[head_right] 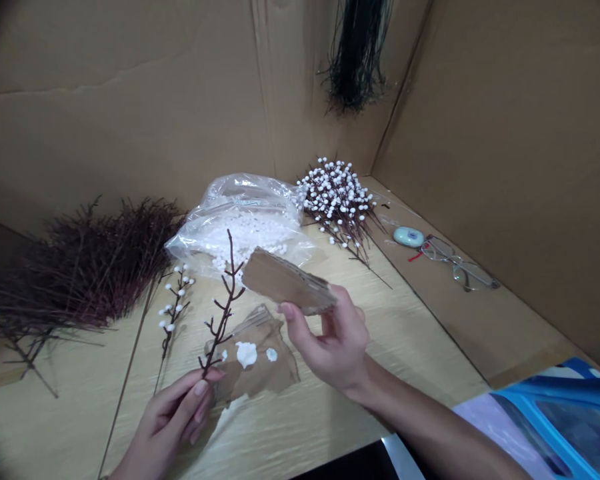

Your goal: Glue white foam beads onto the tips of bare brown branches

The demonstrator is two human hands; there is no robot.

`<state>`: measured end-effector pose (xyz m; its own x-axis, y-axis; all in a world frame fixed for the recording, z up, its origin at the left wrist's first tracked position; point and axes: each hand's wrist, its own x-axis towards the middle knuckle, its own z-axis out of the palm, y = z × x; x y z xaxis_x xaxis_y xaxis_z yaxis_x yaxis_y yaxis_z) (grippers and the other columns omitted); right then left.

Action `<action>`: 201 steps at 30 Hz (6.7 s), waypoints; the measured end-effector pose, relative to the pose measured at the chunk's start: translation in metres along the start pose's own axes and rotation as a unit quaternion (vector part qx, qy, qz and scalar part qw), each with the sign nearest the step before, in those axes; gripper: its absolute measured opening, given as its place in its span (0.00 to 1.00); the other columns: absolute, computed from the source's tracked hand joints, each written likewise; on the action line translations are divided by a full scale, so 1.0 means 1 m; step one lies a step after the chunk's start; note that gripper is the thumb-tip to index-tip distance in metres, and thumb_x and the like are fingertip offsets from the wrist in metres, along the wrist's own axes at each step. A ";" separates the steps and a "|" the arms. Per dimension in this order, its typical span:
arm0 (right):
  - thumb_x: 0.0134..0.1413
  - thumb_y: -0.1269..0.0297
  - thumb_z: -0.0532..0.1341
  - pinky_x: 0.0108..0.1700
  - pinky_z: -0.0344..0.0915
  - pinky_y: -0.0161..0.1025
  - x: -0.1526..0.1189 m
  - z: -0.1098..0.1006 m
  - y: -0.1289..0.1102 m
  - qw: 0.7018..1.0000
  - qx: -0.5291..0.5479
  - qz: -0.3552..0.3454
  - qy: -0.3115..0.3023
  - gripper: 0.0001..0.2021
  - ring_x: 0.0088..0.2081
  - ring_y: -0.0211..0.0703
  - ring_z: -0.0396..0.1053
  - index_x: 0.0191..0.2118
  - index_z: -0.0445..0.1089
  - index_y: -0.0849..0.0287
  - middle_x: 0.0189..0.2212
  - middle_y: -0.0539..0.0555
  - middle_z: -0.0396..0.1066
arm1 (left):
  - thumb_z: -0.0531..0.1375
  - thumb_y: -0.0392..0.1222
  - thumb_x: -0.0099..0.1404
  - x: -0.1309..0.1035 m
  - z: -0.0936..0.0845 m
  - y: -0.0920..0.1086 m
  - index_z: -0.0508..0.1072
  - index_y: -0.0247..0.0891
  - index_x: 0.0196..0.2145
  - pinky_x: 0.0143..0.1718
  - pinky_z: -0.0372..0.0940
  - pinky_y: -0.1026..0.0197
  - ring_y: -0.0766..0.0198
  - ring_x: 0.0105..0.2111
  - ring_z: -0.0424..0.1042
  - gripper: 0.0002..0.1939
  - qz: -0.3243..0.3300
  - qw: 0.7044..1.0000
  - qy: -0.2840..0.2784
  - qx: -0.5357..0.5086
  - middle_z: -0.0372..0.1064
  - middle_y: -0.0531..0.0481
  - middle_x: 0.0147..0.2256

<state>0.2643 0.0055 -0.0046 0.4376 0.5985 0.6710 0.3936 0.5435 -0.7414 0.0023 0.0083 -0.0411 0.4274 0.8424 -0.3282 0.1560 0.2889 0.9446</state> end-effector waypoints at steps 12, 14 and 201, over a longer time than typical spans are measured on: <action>0.54 0.73 0.70 0.33 0.80 0.46 -0.005 -0.006 0.009 0.998 -0.051 -0.023 -0.028 0.20 0.31 0.47 0.79 0.52 0.72 0.50 0.34 0.52 0.79 | 0.60 0.61 0.69 -0.002 -0.002 -0.002 0.78 0.33 0.44 0.20 0.53 0.68 0.69 0.19 0.53 0.25 0.011 1.000 -0.006 0.009 0.54 0.58 0.20; 0.54 0.73 0.70 0.33 0.80 0.47 -0.006 -0.006 0.010 0.999 -0.047 -0.016 -0.018 0.21 0.32 0.48 0.79 0.52 0.72 0.50 0.34 0.52 0.79 | 0.60 0.61 0.69 -0.002 -0.002 -0.002 0.78 0.33 0.44 0.20 0.54 0.68 0.69 0.20 0.53 0.25 0.013 1.000 -0.007 0.007 0.54 0.58 0.21; 0.58 0.61 0.67 0.24 0.75 0.40 0.011 -0.020 -0.004 0.986 -0.125 -0.101 0.048 0.10 0.25 0.43 0.76 0.45 0.73 0.49 0.31 0.50 0.79 | 0.58 0.52 0.73 -0.002 0.001 0.012 0.83 0.39 0.48 0.19 0.57 0.67 0.66 0.19 0.59 0.19 0.072 0.985 0.004 0.155 0.69 0.52 0.23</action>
<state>0.2836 -0.0015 0.0059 0.3998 0.4284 0.8103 0.6619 0.4766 -0.5786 0.0038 0.0093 -0.0295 0.4579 0.8687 -0.1889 0.3596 0.0134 0.9330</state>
